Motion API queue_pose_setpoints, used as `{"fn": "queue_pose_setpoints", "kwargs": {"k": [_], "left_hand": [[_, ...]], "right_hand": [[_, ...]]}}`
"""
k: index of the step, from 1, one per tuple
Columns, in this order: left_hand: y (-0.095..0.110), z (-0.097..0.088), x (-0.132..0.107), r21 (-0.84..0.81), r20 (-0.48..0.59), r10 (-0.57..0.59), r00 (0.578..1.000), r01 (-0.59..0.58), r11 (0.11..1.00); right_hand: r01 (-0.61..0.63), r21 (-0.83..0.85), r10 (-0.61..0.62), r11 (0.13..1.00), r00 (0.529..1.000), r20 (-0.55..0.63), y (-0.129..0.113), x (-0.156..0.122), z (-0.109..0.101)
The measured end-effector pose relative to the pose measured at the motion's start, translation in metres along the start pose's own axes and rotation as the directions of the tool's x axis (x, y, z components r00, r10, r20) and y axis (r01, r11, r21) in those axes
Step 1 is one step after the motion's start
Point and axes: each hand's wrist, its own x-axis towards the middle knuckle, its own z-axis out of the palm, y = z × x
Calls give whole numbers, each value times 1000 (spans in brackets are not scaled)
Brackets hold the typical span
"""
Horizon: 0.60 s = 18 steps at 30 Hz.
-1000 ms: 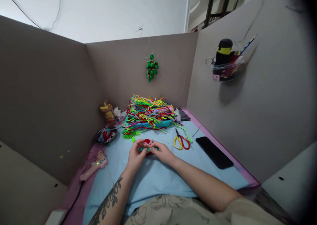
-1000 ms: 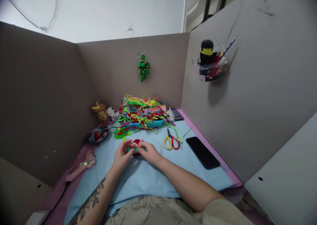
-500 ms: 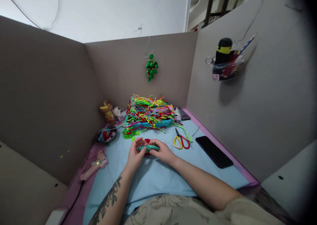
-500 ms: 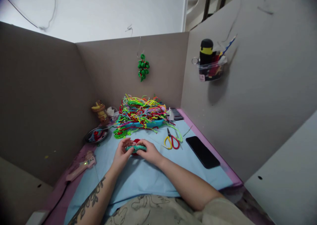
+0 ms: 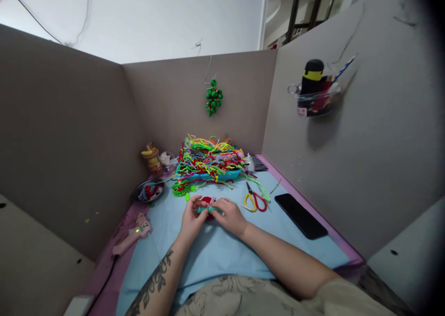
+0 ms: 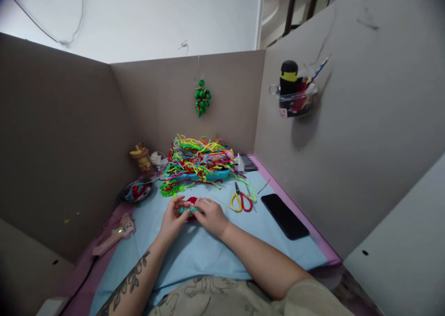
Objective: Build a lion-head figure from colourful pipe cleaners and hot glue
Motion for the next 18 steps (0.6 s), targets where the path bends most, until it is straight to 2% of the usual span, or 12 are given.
{"fn": "queue_pose_setpoints", "kwargs": {"k": [3, 6, 9, 11, 14, 18], "left_hand": [[-3, -2, -3, 105, 36, 90, 995, -94, 990], [-5, -5, -6, 201, 123, 167, 978, -189, 961], [-4, -6, -6, 206, 160, 189, 969, -220, 953], [-1, -6, -5, 152, 135, 173, 976, -193, 969], [2, -5, -2, 76, 116, 76, 990, -85, 994], [3, -7, 1, 81, 170, -133, 976, 120, 989]], "right_hand": [[-135, 142, 133, 981, 991, 20, 2, 1, 2], [-289, 319, 246, 903, 955, 168, 4, 3, 3], [-377, 442, 280, 814, 921, 269, 7, 4, 3], [-362, 456, 283, 813, 930, 233, 8, 4, 3], [-256, 368, 244, 894, 967, 78, 7, 4, 1], [-59, 226, 73, 972, 996, -55, 4, 3, -2]]}}
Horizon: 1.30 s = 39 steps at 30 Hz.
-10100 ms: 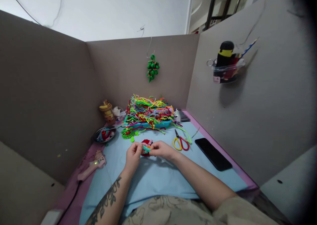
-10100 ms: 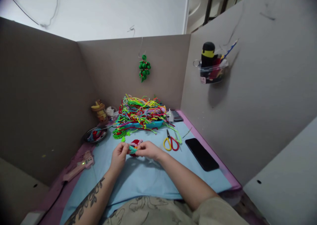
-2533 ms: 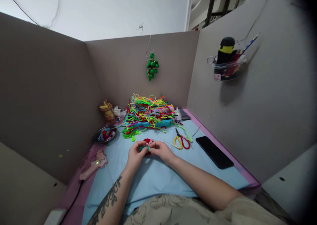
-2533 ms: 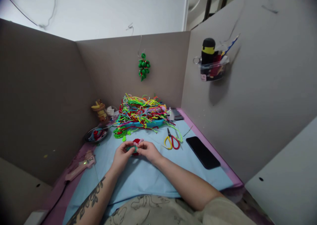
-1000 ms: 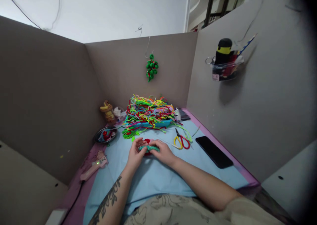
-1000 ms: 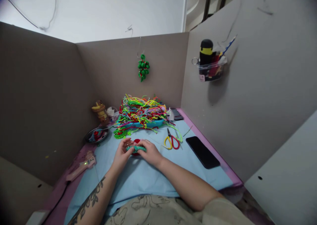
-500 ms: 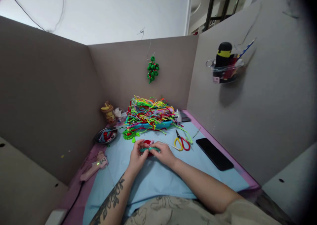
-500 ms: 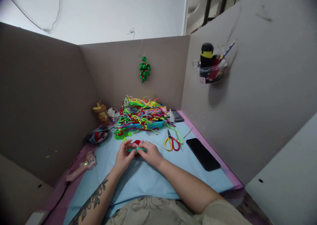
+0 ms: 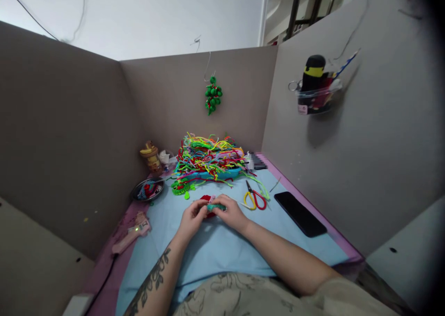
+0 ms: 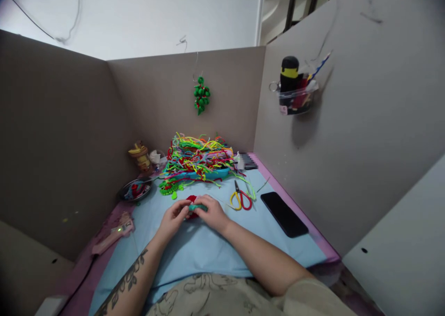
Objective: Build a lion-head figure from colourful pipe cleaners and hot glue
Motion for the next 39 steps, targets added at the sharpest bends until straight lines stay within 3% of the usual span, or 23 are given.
{"fn": "queue_pose_setpoints", "kwargs": {"k": [3, 9, 17, 26, 34, 36, 39], "left_hand": [[-2, -2, 1, -12, 15, -35, 999, 35, 999], [-1, -3, 1, 133, -74, 90, 993, -79, 988], [3, -1, -1, 205, -81, 138, 987, -119, 972], [-8, -1, -5, 398, -48, 299, 953, -256, 881], [-14, -2, -6, 538, 19, 479, 877, -413, 735], [-13, -2, -6, 541, 14, 472, 882, -403, 738], [-12, -2, -6, 511, -29, 394, 919, -325, 796]], "right_hand": [[104, -36, -104, 994, 995, 10, -1, -1, 0], [132, -96, -133, 987, 991, -6, 3, -3, 1], [-46, -61, 45, 997, 999, -18, -1, -2, 2], [-124, -12, 124, 992, 992, 36, -3, 0, 1], [-428, 218, 395, 877, 901, 179, -2, 0, 7], [-446, 243, 409, 862, 893, 188, -1, 0, 9], [-389, 248, 361, 887, 920, 152, 1, -1, 10]]}}
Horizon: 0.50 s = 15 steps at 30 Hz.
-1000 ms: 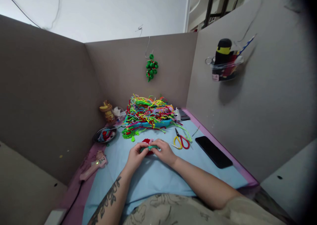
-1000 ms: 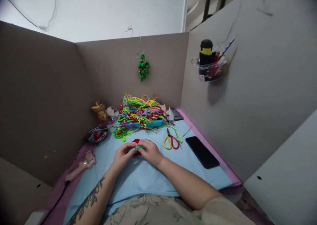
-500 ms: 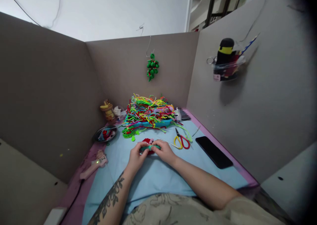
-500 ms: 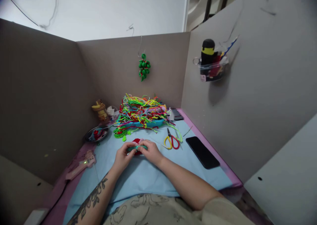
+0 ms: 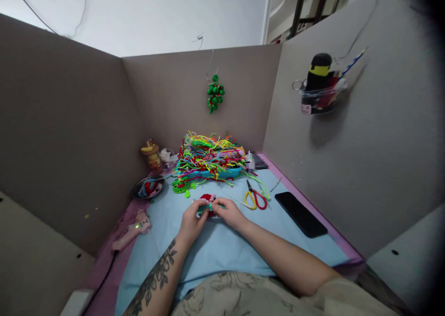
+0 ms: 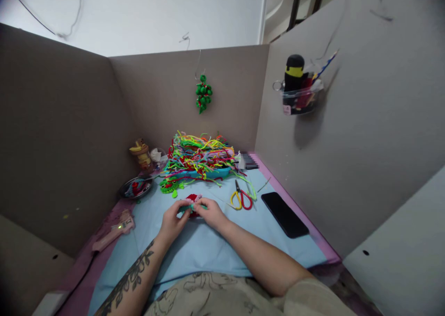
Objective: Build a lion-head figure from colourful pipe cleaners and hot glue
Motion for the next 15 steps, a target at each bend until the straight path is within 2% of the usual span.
{"fn": "queue_pose_setpoints", "kwargs": {"k": [4, 8, 11, 15], "left_hand": [[4, -2, 2, -58, 18, -91, 996, 92, 994], [11, -4, 5, -132, 32, -146, 989, 149, 980], [12, -5, 6, -164, 39, -178, 983, 182, 969], [7, -2, 4, -146, 48, -165, 985, 170, 974]], "right_hand": [[130, -153, -139, 980, 989, -47, 0, 0, -3], [250, -337, -288, 908, 955, -67, -1, -1, -6], [316, -377, -358, 871, 932, -47, -1, -2, -7], [347, -384, -383, 856, 924, -18, -2, -3, -8]]}}
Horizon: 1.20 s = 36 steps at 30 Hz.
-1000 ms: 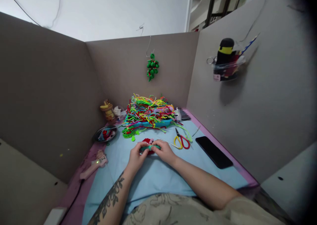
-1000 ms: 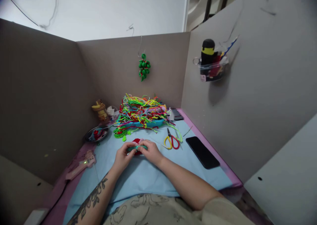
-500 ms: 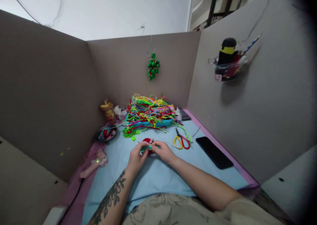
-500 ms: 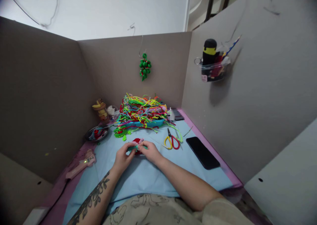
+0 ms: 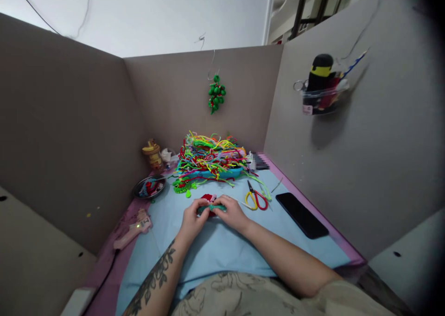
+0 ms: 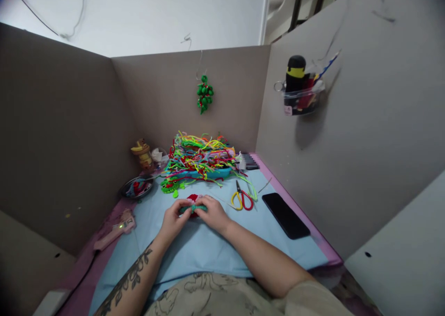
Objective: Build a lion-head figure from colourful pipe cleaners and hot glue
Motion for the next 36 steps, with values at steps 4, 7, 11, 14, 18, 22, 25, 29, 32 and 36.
{"fn": "queue_pose_setpoints", "kwargs": {"k": [4, 7, 11, 14, 18, 22, 25, 29, 32, 36], "left_hand": [[-2, 1, -1, 52, 33, 68, 997, -69, 996], [-2, 2, -2, 86, 43, 106, 993, -109, 990], [-4, 2, -3, 119, 23, 144, 989, -146, 982], [-5, 2, -4, 175, 36, 195, 980, -198, 964], [-2, 4, -5, 220, 63, 238, 969, -246, 944], [1, 4, -4, 127, -10, 146, 989, -144, 981], [2, 3, -3, 59, -26, 79, 997, -77, 995], [4, 1, -3, 42, -16, 67, 998, -66, 997], [4, 1, -4, 44, -22, 72, 997, -71, 996], [1, 3, -5, -14, -50, 36, 998, -37, 999]], "right_hand": [[-47, 6, 47, 999, 999, -16, -2, 1, 0], [-120, 12, 120, 993, 992, -32, -4, 3, 0], [-198, 44, 199, 979, 980, -19, -5, 3, -1], [-243, 69, 244, 968, 970, -3, -3, 3, 0], [-279, 88, 279, 956, 960, 12, -2, 2, 1], [-289, 88, 292, 953, 956, -14, -3, 2, 2], [-249, 104, 250, 963, 968, 6, -3, 1, 2], [-179, 71, 180, 981, 984, -8, -3, -1, 1], [-112, 30, 113, 993, 993, -31, -4, -2, 1], [-63, 53, 64, 997, 998, -18, -8, -2, 0]]}}
